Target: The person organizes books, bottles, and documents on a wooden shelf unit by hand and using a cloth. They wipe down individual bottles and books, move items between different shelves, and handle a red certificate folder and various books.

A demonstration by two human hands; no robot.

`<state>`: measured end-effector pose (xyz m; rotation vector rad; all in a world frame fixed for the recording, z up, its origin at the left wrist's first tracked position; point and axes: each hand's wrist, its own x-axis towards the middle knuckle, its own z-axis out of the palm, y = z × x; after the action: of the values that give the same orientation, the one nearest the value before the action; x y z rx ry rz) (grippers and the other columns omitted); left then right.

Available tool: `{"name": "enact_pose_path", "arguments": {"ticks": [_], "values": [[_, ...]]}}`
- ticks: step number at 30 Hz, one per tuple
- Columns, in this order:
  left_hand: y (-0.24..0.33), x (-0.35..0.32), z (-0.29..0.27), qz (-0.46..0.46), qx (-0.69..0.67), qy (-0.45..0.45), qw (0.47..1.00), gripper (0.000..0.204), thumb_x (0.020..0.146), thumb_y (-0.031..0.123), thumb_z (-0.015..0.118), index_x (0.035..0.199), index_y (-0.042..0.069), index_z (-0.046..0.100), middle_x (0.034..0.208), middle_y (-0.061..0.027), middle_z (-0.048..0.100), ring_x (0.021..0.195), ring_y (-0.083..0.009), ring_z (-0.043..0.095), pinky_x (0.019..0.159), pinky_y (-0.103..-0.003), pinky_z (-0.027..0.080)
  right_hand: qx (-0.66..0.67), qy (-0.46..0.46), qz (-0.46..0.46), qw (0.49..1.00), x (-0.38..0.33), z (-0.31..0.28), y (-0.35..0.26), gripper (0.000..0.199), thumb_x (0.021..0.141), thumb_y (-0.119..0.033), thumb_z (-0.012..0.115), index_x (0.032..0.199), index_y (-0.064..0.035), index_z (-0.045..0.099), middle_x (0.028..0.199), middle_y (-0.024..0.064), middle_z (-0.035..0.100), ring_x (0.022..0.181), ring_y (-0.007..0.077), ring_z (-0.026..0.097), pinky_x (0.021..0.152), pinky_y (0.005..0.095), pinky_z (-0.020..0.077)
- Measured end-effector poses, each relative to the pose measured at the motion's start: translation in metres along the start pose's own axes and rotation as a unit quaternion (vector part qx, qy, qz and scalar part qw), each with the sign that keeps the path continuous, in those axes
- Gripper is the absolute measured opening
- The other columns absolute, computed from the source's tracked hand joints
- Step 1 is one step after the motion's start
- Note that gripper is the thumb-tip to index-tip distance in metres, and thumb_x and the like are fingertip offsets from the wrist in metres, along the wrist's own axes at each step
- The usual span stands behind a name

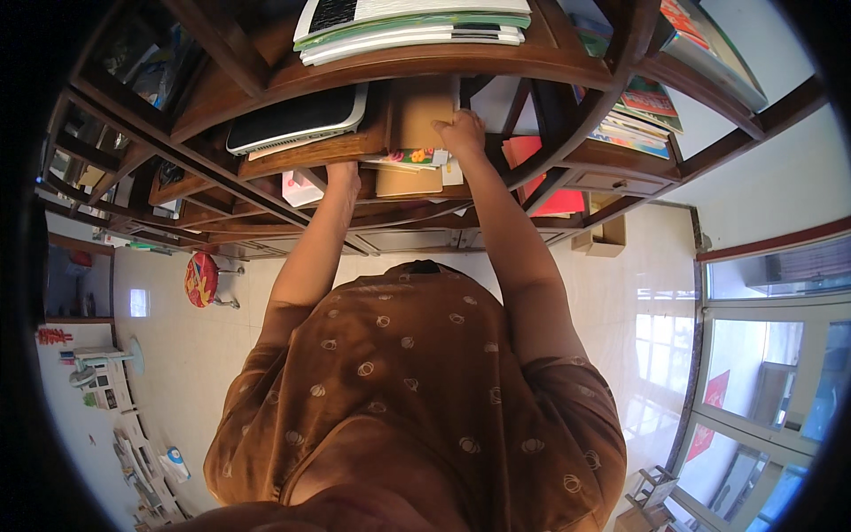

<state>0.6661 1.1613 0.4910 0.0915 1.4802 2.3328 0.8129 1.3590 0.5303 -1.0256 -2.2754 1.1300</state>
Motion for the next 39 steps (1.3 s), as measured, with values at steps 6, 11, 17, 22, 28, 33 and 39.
{"name": "enact_pose_path", "arguments": {"ticks": [6, 11, 17, 22, 28, 33, 39], "values": [[0.024, -0.067, 0.016, 0.003, 0.095, 0.014, 0.995, 0.022, 0.090, 0.003, 0.064, 0.112, -0.001, 0.063, 0.105, -0.0083, 0.067, 0.093, -0.0176, 0.062, 0.086, -0.029, 0.047, 0.341, -0.015, 0.006, 0.940, -0.038, 0.004, 0.028, 0.032, 0.086, -0.021, 0.070, 0.112, -0.0051, 0.064, 0.101, 0.0099, 0.068, 0.094, 0.0236, 0.065, 0.075, 0.0362, 0.0544], [0.033, -0.087, -0.006, -0.023, 0.075, -0.041, 0.996, 0.017, 0.094, 0.001, 0.058, 0.111, 0.001, 0.060, 0.104, -0.0089, 0.068, 0.086, -0.0166, 0.065, 0.078, -0.029, 0.052, 0.310, -0.077, 0.091, 0.943, -0.080, -0.025, -0.015, 0.036, 0.091, -0.021, 0.067, 0.123, -0.0084, 0.056, 0.092, 0.0064, 0.067, 0.063, 0.0113, 0.060, 0.048, 0.0251, 0.0485], [0.046, -0.085, 0.000, -0.099, 0.066, -0.049, 0.992, 0.016, 0.096, 0.004, 0.054, 0.110, 0.000, 0.057, 0.101, -0.0101, 0.067, 0.084, -0.0186, 0.066, 0.067, -0.031, 0.055, 0.382, -0.140, 0.127, 0.905, -0.090, -0.036, -0.013, 0.034, 0.095, -0.026, 0.063, 0.124, -0.0086, 0.056, 0.079, 0.0071, 0.066, 0.047, 0.0116, 0.056, 0.046, 0.0250, 0.0486], [0.048, -0.071, 0.001, -0.152, 0.161, -0.090, 0.971, 0.018, 0.096, 0.007, 0.055, 0.112, -0.001, 0.054, 0.099, -0.0110, 0.066, 0.081, -0.0193, 0.066, 0.059, -0.030, 0.056, 0.453, -0.191, 0.121, 0.863, -0.078, -0.039, -0.009, 0.024, 0.096, -0.022, 0.061, 0.113, -0.0059, 0.062, 0.075, 0.0093, 0.066, 0.046, 0.0116, 0.058, 0.043, 0.0238, 0.0468], [0.048, -0.098, 0.013, -0.074, 0.128, -0.052, 0.988, 0.027, 0.093, 0.006, 0.060, 0.117, -0.004, 0.052, 0.098, -0.0127, 0.065, 0.070, -0.0170, 0.065, 0.053, -0.024, 0.054, 0.404, -0.170, 0.116, 0.892, -0.091, -0.043, -0.002, 0.022, 0.094, -0.021, 0.060, 0.107, -0.0027, 0.063, 0.069, 0.0099, 0.064, 0.042, 0.0109, 0.051, 0.041, 0.0252, 0.0436], [0.057, -0.136, -0.012, -0.134, 0.103, -0.107, 0.980, 0.030, 0.092, 0.010, 0.063, 0.118, -0.002, 0.054, 0.101, -0.0109, 0.065, 0.080, -0.0172, 0.066, 0.055, -0.028, 0.056, 0.407, -0.169, 0.153, 0.884, -0.138, -0.054, -0.001, 0.027, 0.091, -0.019, 0.063, 0.111, -0.0002, 0.063, 0.082, 0.0071, 0.066, 0.058, 0.0106, 0.056, 0.050, 0.0255, 0.0469], [0.049, -0.114, -0.010, -0.186, 0.046, -0.142, 0.971, 0.036, 0.094, 0.022, 0.066, 0.120, 0.000, 0.056, 0.110, -0.0110, 0.067, 0.094, -0.0185, 0.067, 0.080, -0.032, 0.057, 0.490, -0.120, 0.077, 0.860, -0.122, -0.034, 0.018, 0.034, 0.088, -0.015, 0.066, 0.118, -0.0012, 0.059, 0.105, 0.0073, 0.064, 0.097, 0.0148, 0.061, 0.091, 0.0313, 0.0477]]}}
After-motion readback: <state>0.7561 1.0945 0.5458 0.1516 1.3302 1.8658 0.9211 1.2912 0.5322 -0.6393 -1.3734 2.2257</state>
